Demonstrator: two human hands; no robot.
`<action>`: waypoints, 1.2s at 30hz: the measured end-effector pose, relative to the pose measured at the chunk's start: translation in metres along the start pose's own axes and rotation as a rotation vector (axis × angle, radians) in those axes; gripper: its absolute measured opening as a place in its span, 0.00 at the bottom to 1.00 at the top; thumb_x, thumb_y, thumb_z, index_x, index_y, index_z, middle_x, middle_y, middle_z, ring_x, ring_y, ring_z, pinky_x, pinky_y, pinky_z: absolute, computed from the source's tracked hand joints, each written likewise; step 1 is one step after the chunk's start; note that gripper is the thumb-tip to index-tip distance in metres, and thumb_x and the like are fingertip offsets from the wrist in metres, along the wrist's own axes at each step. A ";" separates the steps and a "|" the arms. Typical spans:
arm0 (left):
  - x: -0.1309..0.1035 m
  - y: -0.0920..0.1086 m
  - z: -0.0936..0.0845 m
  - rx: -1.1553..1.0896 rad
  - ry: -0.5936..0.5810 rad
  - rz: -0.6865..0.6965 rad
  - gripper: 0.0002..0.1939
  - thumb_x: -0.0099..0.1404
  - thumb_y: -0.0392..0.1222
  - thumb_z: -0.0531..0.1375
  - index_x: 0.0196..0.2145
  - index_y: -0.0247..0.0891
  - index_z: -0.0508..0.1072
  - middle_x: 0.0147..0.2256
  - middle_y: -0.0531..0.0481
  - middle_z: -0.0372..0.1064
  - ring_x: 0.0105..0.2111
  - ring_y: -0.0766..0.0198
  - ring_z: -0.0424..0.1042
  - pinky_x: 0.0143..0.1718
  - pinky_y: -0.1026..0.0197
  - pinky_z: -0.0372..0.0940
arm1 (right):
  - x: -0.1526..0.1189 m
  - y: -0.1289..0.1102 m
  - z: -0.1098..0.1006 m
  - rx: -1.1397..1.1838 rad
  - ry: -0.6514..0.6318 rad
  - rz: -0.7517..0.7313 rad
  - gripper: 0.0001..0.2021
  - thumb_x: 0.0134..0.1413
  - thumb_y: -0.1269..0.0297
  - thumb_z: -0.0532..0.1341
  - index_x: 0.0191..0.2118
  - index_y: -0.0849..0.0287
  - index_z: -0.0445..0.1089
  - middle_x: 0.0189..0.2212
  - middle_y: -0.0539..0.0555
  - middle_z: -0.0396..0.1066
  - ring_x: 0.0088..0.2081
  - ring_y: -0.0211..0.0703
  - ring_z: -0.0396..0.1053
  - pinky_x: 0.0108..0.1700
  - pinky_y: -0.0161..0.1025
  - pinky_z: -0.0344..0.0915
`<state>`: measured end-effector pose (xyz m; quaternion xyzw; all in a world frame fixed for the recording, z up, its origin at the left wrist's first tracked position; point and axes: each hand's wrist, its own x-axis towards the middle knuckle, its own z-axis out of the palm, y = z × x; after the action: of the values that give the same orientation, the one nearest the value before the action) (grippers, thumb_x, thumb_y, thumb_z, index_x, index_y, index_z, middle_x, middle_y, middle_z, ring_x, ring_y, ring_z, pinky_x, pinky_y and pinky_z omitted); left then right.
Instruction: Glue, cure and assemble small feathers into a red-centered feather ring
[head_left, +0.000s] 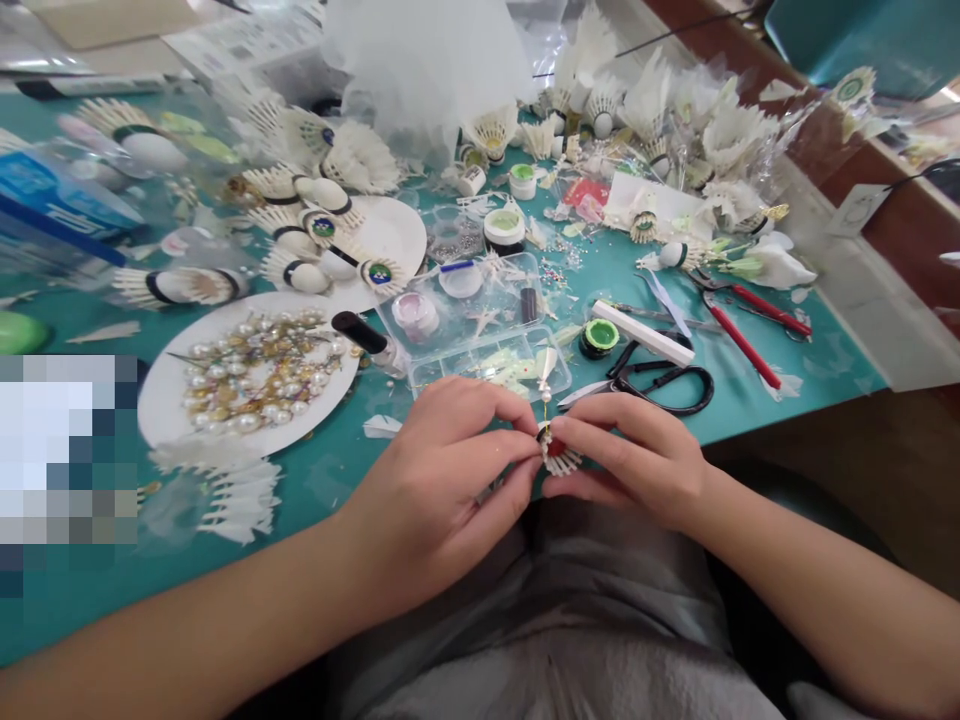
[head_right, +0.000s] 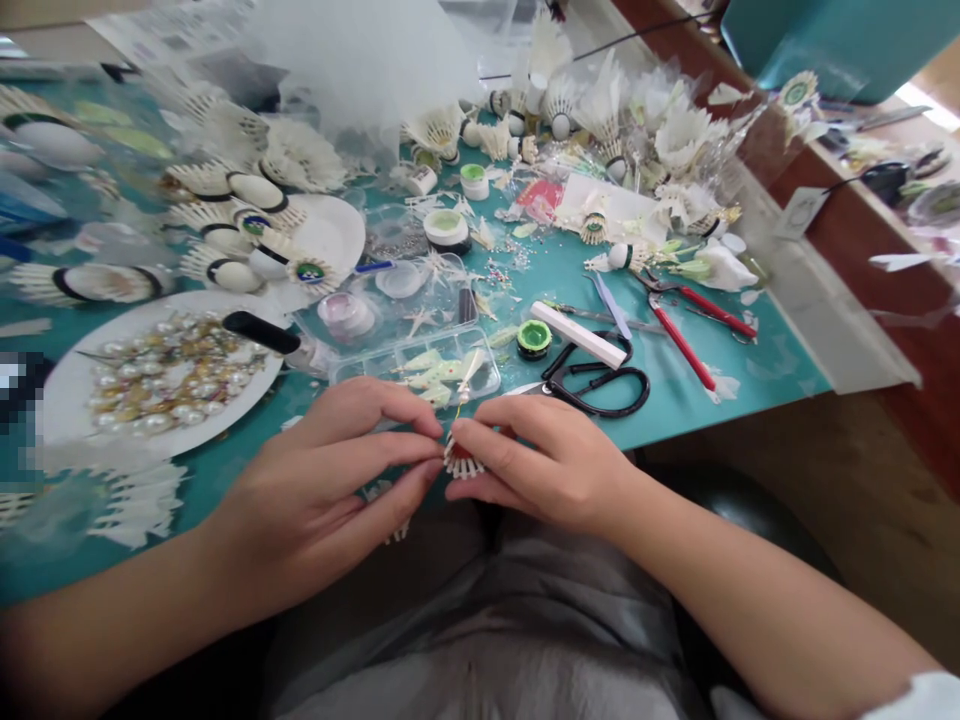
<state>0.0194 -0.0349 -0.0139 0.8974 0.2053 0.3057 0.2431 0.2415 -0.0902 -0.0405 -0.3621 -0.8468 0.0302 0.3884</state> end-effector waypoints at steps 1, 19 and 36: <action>0.000 0.000 0.000 0.007 0.001 -0.001 0.07 0.70 0.31 0.58 0.36 0.38 0.75 0.39 0.47 0.72 0.41 0.58 0.71 0.46 0.51 0.66 | 0.000 0.000 0.000 -0.001 -0.001 0.004 0.18 0.66 0.61 0.64 0.56 0.64 0.68 0.39 0.60 0.75 0.40 0.44 0.76 0.40 0.40 0.77; -0.003 -0.002 0.002 0.014 0.018 -0.053 0.07 0.71 0.35 0.58 0.37 0.41 0.75 0.39 0.49 0.72 0.41 0.58 0.72 0.47 0.52 0.65 | -0.001 -0.001 -0.003 -0.007 -0.008 0.013 0.18 0.64 0.63 0.65 0.55 0.66 0.69 0.40 0.61 0.75 0.41 0.45 0.75 0.41 0.41 0.76; -0.003 -0.007 0.006 0.111 0.049 0.031 0.07 0.74 0.34 0.56 0.40 0.44 0.72 0.39 0.50 0.73 0.40 0.56 0.71 0.44 0.49 0.65 | -0.003 0.002 0.000 0.019 0.016 0.005 0.19 0.64 0.62 0.65 0.56 0.66 0.68 0.38 0.60 0.73 0.39 0.44 0.73 0.39 0.41 0.76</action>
<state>0.0191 -0.0329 -0.0234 0.9048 0.2141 0.3193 0.1831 0.2435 -0.0906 -0.0432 -0.3606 -0.8426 0.0365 0.3984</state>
